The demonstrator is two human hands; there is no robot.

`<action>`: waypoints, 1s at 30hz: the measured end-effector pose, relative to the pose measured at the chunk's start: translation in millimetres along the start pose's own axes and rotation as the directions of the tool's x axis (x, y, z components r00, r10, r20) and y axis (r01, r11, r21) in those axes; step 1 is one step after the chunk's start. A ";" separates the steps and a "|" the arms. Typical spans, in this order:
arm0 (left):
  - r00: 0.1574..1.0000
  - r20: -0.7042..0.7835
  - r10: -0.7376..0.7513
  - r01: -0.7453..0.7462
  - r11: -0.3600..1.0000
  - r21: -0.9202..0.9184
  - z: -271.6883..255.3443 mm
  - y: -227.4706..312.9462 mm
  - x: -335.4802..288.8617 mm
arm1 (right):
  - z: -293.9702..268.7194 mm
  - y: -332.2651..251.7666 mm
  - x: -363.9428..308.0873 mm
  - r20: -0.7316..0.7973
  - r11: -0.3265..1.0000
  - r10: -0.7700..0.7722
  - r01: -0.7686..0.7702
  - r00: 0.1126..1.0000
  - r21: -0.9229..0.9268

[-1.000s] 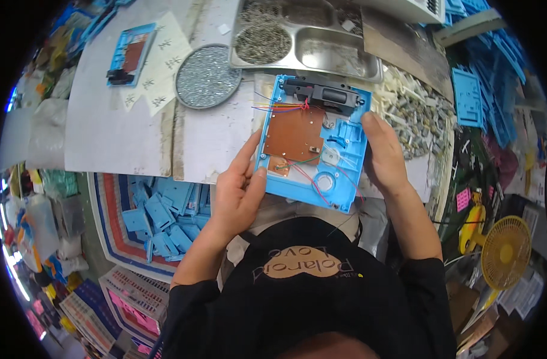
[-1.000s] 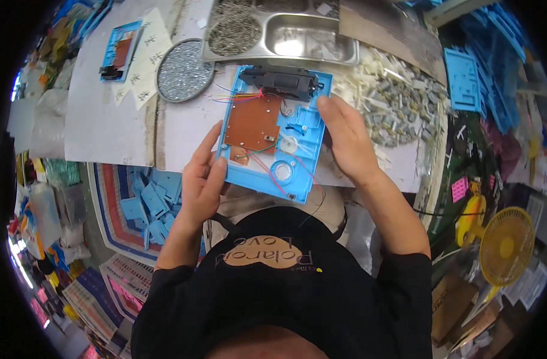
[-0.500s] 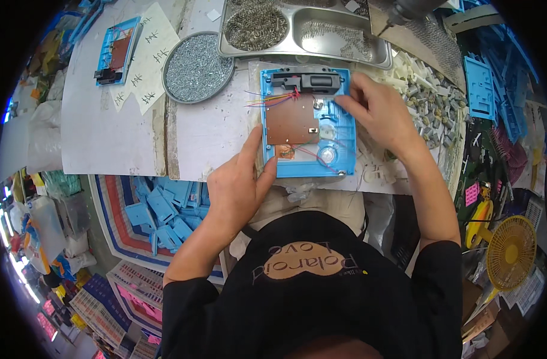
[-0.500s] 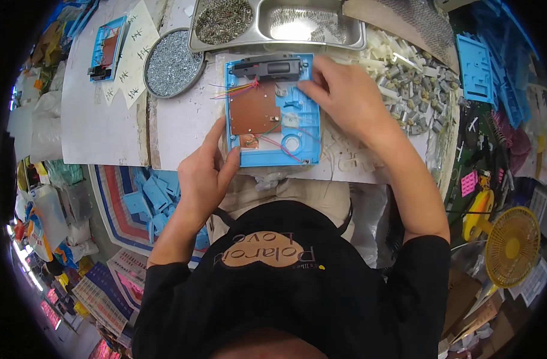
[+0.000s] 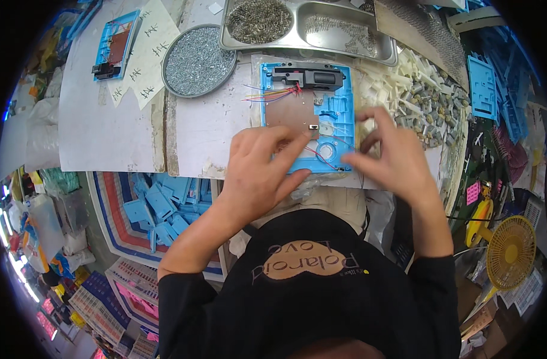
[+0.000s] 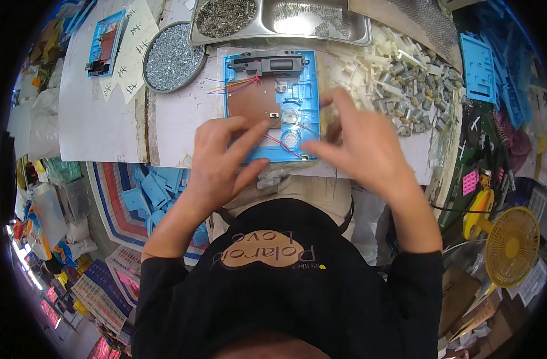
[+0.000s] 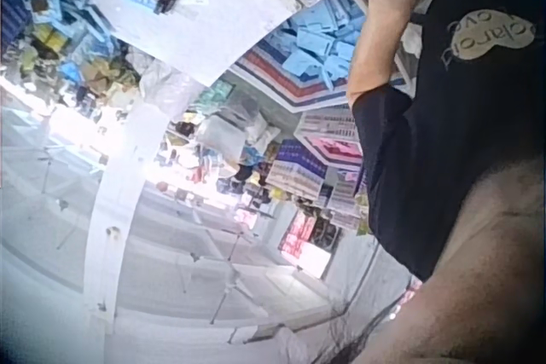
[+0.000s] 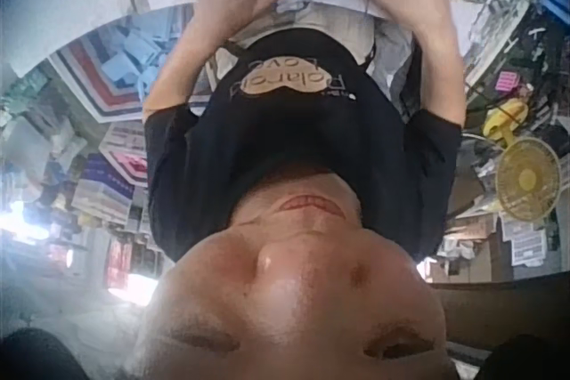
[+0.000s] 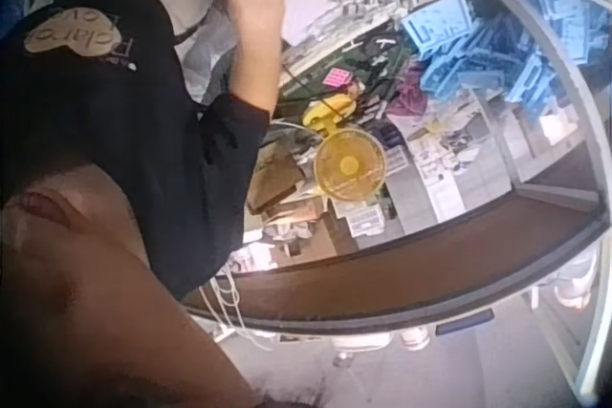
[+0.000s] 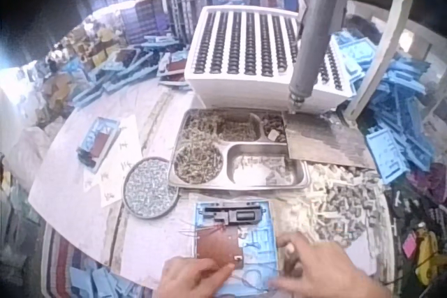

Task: Soldering components and using a power screwdriver to assemble a blue electronic device, possibly a camera shell.

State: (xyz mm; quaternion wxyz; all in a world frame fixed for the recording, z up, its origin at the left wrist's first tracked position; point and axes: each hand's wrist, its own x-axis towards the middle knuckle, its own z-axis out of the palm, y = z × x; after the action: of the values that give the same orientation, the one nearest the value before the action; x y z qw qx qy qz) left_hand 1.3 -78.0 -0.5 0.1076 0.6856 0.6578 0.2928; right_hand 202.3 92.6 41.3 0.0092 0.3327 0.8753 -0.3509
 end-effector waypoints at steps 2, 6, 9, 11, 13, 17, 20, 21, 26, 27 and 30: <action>1.000 0.030 0.007 -0.008 1.000 0.030 1.4 -1.7 2.4 | 11.3 1.2 -20.4 0.017 0.998 0.032 -0.033 0.999 0.051; 1.000 0.030 -0.007 0.007 1.000 0.012 -0.1 1.5 3.8 | 33.3 5.1 -48.0 0.008 0.999 -0.015 0.014 1.000 0.049; 0.984 0.093 0.151 -0.142 0.985 -0.098 6.4 11.9 3.3 | 33.0 -16.9 -56.4 0.161 0.974 -0.223 0.224 0.961 0.012; 0.951 0.109 0.291 -0.280 0.954 -0.103 13.0 9.7 -1.6 | 25.3 -27.8 -49.3 0.242 0.878 -0.467 0.413 0.851 0.241; 0.937 0.107 0.332 -0.321 0.940 -0.114 12.4 4.1 -6.5 | 29.7 -15.9 -26.0 -0.155 0.853 -0.479 0.500 0.864 0.149; 0.951 -0.111 0.287 -0.297 0.952 -0.078 7.6 -9.7 -19.2 | 49.7 -14.8 -0.1 -0.146 0.802 -0.593 0.565 0.792 -0.192; 0.956 -0.284 0.073 -0.069 0.997 0.024 4.8 -36.4 -33.8 | 71.9 -34.5 7.8 -0.214 0.833 -0.547 0.500 0.809 -0.238; 0.964 -0.261 0.040 -0.036 0.999 0.018 4.8 -40.1 -40.5 | 78.7 -41.8 9.2 -0.237 0.850 -0.520 0.468 0.821 -0.243; 1.000 0.013 -0.012 0.012 1.000 0.008 12.8 -23.1 -73.4 | 95.0 -48.5 8.3 -0.241 0.829 -0.556 0.510 0.795 -0.231; 0.996 0.089 0.002 0.000 1.000 -0.020 15.2 -16.8 -77.3 | 94.9 -50.7 6.2 -0.228 0.834 -0.550 0.512 0.804 -0.206; 0.987 0.162 0.004 0.020 0.989 -0.146 18.4 -4.8 -79.8 | 100.5 -50.4 7.3 -0.237 0.839 -0.544 0.515 0.805 -0.176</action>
State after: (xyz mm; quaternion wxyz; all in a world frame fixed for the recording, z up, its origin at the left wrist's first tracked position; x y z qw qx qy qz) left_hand 10.2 -150.1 -38.6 0.2121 0.6946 0.6264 0.2833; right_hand 145.1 7.6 -5.6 -0.1943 0.1201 0.9426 -0.2435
